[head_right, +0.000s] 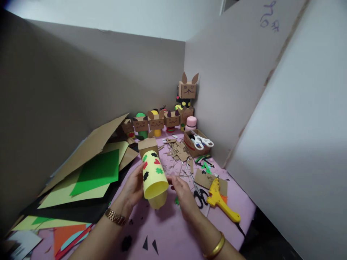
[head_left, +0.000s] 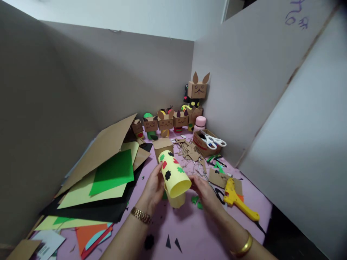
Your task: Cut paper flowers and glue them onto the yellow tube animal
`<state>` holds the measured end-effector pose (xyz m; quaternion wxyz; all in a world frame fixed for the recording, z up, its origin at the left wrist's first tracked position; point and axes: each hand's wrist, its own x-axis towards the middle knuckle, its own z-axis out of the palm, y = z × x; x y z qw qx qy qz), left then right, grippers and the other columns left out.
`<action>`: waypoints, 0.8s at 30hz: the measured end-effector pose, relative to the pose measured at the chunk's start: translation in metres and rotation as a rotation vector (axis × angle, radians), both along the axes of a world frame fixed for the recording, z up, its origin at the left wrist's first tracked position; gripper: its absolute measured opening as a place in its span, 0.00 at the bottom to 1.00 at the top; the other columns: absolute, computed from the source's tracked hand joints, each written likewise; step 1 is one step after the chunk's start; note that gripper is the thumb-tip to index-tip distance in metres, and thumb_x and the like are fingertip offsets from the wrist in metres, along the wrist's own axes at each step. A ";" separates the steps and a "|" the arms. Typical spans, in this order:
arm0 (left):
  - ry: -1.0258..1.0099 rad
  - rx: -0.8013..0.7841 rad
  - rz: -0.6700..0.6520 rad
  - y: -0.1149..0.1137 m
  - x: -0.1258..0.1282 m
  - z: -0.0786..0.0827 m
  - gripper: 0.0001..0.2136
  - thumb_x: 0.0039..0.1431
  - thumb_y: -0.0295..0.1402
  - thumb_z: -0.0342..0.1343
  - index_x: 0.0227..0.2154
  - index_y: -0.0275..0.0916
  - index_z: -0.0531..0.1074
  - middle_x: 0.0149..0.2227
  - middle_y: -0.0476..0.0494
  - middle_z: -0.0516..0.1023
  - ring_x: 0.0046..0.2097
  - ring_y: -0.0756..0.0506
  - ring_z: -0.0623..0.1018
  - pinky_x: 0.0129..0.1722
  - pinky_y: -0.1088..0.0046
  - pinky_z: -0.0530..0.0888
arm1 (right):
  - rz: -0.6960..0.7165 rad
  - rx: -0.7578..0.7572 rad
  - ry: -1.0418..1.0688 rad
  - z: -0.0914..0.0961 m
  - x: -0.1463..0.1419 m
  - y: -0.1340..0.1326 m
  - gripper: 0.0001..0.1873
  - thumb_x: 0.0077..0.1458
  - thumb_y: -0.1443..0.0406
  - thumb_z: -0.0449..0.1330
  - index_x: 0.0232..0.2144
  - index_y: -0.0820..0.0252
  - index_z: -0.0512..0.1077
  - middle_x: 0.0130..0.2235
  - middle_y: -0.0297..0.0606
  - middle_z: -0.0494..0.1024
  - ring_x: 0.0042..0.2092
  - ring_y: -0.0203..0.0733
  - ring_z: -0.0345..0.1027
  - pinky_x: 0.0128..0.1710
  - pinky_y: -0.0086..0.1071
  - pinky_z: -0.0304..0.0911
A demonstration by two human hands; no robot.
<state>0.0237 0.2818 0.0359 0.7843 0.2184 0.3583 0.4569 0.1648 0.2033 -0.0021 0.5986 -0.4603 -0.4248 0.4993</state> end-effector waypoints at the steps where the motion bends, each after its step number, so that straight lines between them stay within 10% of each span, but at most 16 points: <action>1: -0.003 -0.011 -0.014 0.000 -0.003 0.001 0.07 0.57 0.30 0.53 0.35 0.32 0.72 0.27 0.43 0.80 0.27 0.47 0.78 0.34 0.71 0.76 | 0.022 0.016 -0.044 0.003 -0.001 -0.002 0.26 0.56 0.46 0.50 0.38 0.56 0.77 0.40 0.40 0.79 0.44 0.47 0.68 0.46 0.38 0.58; 16: 0.002 -0.107 -0.239 0.010 -0.059 0.005 0.15 0.56 0.32 0.50 0.43 0.30 0.72 0.27 0.40 0.81 0.30 0.41 0.81 0.36 0.63 0.76 | -0.262 0.103 -0.094 0.035 0.013 0.037 0.17 0.47 0.53 0.63 0.36 0.56 0.75 0.39 0.38 0.77 0.41 0.44 0.67 0.41 0.35 0.60; 24: -0.075 -0.053 -0.241 0.004 -0.053 -0.004 0.09 0.58 0.31 0.50 0.38 0.33 0.71 0.32 0.41 0.80 0.33 0.46 0.80 0.37 0.69 0.75 | -0.041 0.055 -0.081 0.011 -0.005 0.043 0.15 0.49 0.55 0.62 0.37 0.56 0.75 0.39 0.38 0.78 0.41 0.45 0.70 0.42 0.36 0.63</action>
